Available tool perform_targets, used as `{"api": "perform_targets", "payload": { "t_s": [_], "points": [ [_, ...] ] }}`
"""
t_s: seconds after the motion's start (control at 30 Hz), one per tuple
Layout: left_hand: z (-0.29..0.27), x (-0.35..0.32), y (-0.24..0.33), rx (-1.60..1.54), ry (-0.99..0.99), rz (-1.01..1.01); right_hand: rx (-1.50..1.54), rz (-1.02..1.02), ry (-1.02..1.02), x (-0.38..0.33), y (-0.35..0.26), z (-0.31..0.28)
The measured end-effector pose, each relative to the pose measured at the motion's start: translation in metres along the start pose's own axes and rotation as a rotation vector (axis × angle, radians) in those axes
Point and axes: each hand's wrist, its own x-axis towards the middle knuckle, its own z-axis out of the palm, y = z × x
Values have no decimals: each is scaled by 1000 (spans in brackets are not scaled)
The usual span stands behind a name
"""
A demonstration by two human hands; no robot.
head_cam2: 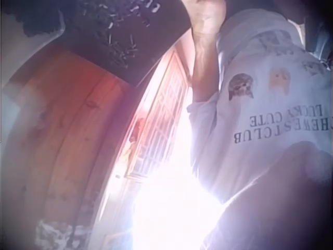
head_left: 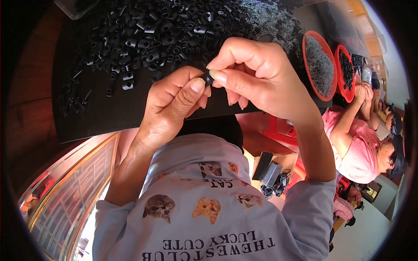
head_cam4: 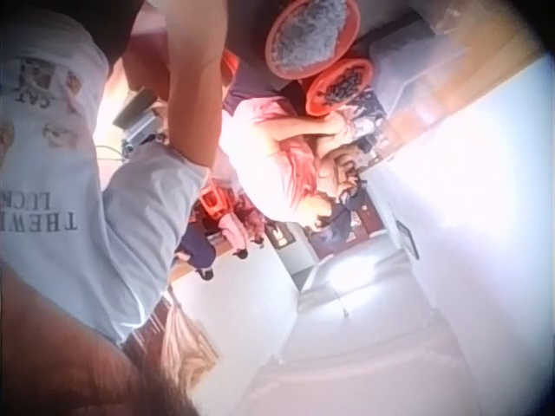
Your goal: The person assembles plastic cord locks by picking up small springs and plastic stopper components from the table and fitting them together by hand.
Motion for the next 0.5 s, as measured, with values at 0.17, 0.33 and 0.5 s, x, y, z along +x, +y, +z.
{"api": "perform_targets", "payload": {
  "t_s": [0.17, 0.33, 0.5],
  "points": [
    [1, 0, 1, -19, 36, -45, -28, -12, 7, 2, 0, 1],
    [-3, 2, 0, -28, 36, -21, -47, -53, -1, 7, 0, 0],
    [4, 2, -2, -6, 89, 10, -91, -80, 1, 8, -2, 4]
  ]
}}
